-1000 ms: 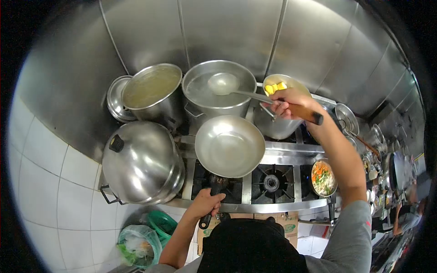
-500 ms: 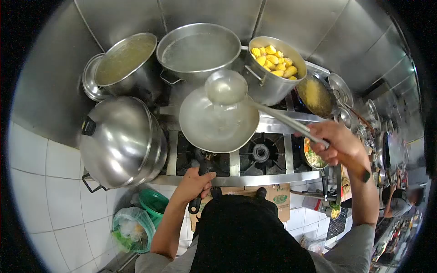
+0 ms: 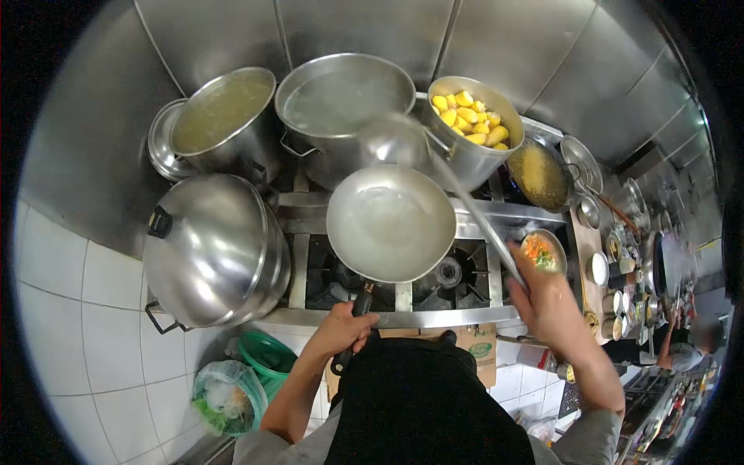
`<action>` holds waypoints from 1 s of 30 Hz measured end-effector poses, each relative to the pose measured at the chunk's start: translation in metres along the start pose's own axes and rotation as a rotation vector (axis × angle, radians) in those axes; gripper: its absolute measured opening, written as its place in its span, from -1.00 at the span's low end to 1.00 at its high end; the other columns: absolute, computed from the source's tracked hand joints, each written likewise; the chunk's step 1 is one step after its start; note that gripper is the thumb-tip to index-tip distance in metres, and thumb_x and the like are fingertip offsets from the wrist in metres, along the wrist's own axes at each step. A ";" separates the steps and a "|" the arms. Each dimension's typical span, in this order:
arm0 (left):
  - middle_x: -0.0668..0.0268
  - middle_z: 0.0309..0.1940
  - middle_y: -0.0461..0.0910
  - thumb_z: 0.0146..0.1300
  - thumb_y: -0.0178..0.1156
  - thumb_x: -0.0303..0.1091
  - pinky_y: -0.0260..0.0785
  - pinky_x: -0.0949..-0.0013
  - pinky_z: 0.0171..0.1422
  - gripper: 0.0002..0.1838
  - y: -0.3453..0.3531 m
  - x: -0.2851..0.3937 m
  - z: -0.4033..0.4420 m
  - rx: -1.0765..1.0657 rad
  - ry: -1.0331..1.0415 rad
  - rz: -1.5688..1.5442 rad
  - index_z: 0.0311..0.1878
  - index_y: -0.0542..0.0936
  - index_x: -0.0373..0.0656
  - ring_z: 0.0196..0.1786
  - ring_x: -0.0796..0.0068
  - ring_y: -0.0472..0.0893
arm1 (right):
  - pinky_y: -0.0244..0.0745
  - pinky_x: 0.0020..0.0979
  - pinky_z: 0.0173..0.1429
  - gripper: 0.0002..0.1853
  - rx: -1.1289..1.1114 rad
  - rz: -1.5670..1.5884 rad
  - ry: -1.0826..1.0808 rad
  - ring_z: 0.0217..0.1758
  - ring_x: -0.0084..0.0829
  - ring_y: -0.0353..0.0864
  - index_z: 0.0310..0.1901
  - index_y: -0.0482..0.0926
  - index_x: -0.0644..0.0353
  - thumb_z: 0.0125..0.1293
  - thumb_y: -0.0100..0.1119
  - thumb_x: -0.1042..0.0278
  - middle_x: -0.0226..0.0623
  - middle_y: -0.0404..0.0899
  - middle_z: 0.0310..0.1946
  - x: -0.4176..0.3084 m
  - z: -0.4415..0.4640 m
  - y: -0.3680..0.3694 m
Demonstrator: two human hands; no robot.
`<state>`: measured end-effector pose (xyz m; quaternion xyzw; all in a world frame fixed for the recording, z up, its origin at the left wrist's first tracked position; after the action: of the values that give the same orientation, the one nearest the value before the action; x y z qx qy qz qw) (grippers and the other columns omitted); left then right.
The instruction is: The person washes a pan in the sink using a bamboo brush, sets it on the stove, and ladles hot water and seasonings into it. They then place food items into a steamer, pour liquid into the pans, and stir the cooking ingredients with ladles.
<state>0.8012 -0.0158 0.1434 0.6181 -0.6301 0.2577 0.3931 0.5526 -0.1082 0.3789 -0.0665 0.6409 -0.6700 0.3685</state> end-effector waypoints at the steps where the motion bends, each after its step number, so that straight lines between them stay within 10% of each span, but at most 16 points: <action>1: 0.41 -0.69 0.42 0.37 0.24 -0.32 0.25 0.42 -0.62 -0.71 -0.001 0.005 -0.002 0.021 -0.018 0.014 -0.46 0.42 -0.18 -0.71 0.58 0.44 | 0.55 0.04 -0.22 -0.46 0.000 -0.055 -0.001 -0.38 0.15 0.65 0.30 0.41 0.41 0.28 0.20 0.46 0.22 0.62 -0.40 0.001 0.023 -0.002; 12: 0.40 -0.71 0.43 0.36 0.24 -0.32 0.28 0.40 -0.61 -0.66 -0.009 0.005 0.001 -0.017 0.058 -0.025 -0.53 0.41 -0.15 -0.72 0.57 0.45 | 0.59 0.00 -0.22 -0.70 -0.046 -0.223 -0.031 -0.35 0.09 0.69 -0.28 0.57 0.41 0.38 0.07 0.27 0.15 0.66 -0.37 0.026 0.272 0.085; 19: 0.42 -0.65 0.44 0.38 0.24 -0.36 0.28 0.44 -0.61 -0.74 -0.016 0.001 0.003 -0.027 0.069 -0.058 -0.42 0.41 -0.17 -0.70 0.60 0.45 | 0.34 -0.51 -0.56 -0.86 -0.610 1.300 0.710 -0.63 -0.68 0.34 -0.28 0.44 0.16 0.46 0.00 0.35 -0.53 0.39 -0.54 0.060 0.272 0.135; 30: 0.41 -0.67 0.41 0.34 0.25 -0.40 0.24 0.39 -0.62 -0.76 -0.021 0.005 0.004 0.031 -0.009 -0.001 -0.40 0.40 -0.16 -0.71 0.57 0.41 | 0.25 -0.62 -0.69 -0.73 -0.657 1.540 0.686 -0.68 -0.78 0.28 0.01 0.42 0.40 0.51 -0.06 0.32 -0.55 0.37 -0.51 0.053 0.193 0.052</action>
<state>0.8217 -0.0243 0.1417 0.6255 -0.6276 0.2643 0.3808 0.6446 -0.2904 0.3444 0.4824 0.7416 -0.0043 0.4662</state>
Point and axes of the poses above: each hand's wrist, its own z-axis towards the middle knuckle, its own y-axis out of the palm, x = y × z, the point moved 9 cm from there along z, towards the middle knuckle
